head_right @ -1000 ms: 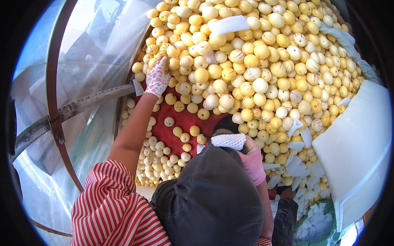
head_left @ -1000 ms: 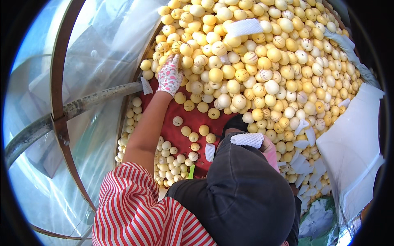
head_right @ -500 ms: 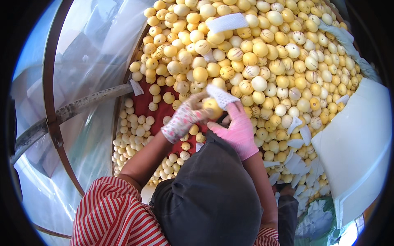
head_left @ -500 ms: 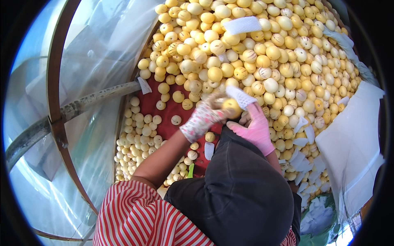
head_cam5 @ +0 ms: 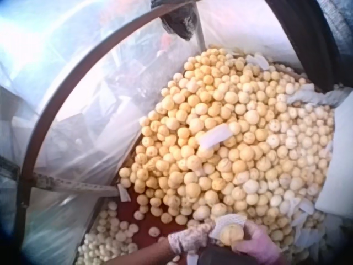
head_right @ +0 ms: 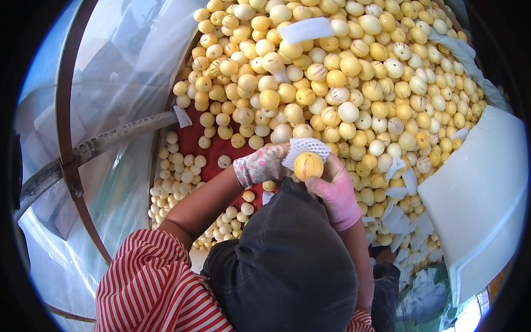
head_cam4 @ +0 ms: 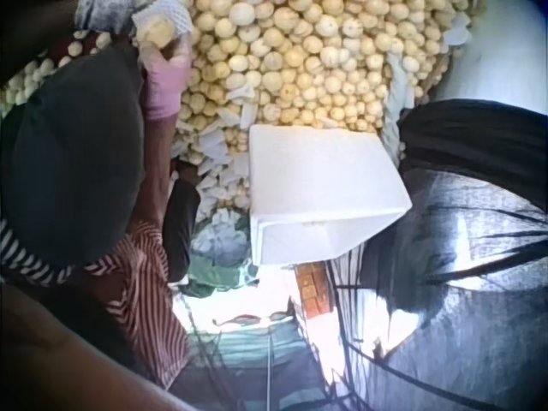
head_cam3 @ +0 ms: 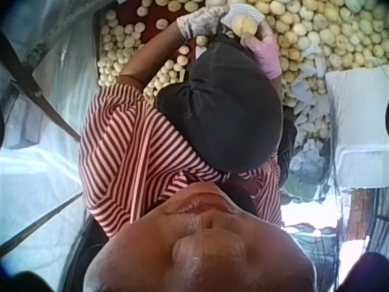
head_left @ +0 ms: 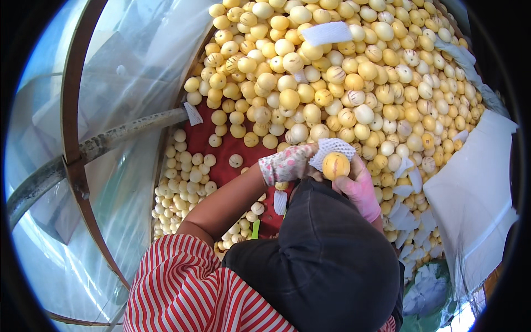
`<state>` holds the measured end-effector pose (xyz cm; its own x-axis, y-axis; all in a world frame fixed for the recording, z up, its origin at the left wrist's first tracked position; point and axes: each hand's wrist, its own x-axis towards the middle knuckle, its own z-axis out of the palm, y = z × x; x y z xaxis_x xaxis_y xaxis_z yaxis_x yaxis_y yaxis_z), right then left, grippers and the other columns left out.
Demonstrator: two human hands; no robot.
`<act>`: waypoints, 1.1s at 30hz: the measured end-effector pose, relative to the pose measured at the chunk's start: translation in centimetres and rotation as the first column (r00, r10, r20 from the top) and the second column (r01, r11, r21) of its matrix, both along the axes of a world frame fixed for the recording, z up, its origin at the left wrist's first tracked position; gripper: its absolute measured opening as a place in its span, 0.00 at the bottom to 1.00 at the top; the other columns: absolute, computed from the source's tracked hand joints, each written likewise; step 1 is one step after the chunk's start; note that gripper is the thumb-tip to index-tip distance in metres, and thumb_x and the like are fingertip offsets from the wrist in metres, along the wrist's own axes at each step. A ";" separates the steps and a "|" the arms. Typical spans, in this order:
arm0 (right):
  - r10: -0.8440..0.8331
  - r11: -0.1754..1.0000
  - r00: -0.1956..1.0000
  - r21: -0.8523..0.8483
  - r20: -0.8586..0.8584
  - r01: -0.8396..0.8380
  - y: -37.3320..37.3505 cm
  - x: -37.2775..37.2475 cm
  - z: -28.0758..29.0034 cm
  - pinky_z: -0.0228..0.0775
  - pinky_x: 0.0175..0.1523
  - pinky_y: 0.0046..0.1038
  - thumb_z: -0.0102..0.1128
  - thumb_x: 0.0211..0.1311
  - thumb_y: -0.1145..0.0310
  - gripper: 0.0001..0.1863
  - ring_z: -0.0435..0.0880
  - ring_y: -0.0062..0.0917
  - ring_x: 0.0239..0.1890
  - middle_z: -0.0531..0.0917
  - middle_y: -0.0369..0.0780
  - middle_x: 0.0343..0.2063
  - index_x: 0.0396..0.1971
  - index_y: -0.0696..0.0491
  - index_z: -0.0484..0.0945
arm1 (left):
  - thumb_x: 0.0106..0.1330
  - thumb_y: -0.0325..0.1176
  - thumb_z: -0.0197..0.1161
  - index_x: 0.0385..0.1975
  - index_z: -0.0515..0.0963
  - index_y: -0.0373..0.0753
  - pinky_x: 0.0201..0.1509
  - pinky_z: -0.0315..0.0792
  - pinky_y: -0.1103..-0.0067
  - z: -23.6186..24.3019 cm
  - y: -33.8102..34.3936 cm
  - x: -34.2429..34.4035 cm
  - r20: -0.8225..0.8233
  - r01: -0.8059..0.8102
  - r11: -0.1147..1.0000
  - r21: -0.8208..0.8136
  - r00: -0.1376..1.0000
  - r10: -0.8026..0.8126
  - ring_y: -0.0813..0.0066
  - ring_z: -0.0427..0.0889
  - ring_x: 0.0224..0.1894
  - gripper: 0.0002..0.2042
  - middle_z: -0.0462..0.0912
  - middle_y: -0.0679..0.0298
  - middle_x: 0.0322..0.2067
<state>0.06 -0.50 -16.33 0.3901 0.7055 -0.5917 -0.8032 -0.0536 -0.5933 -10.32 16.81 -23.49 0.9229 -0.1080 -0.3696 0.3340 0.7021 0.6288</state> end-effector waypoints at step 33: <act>0.388 0.264 0.224 -0.341 0.894 0.902 -22.3 6.1 12.9 0.73 0.49 0.24 0.53 0.67 0.71 0.13 0.80 0.23 0.42 0.83 0.36 0.42 0.48 0.57 0.80 | 0.65 0.32 0.64 0.43 0.78 0.34 0.50 0.76 0.79 2.4 -5.7 5.7 -0.291 0.441 0.681 0.585 0.898 -0.331 0.79 0.82 0.42 0.10 0.84 0.64 0.36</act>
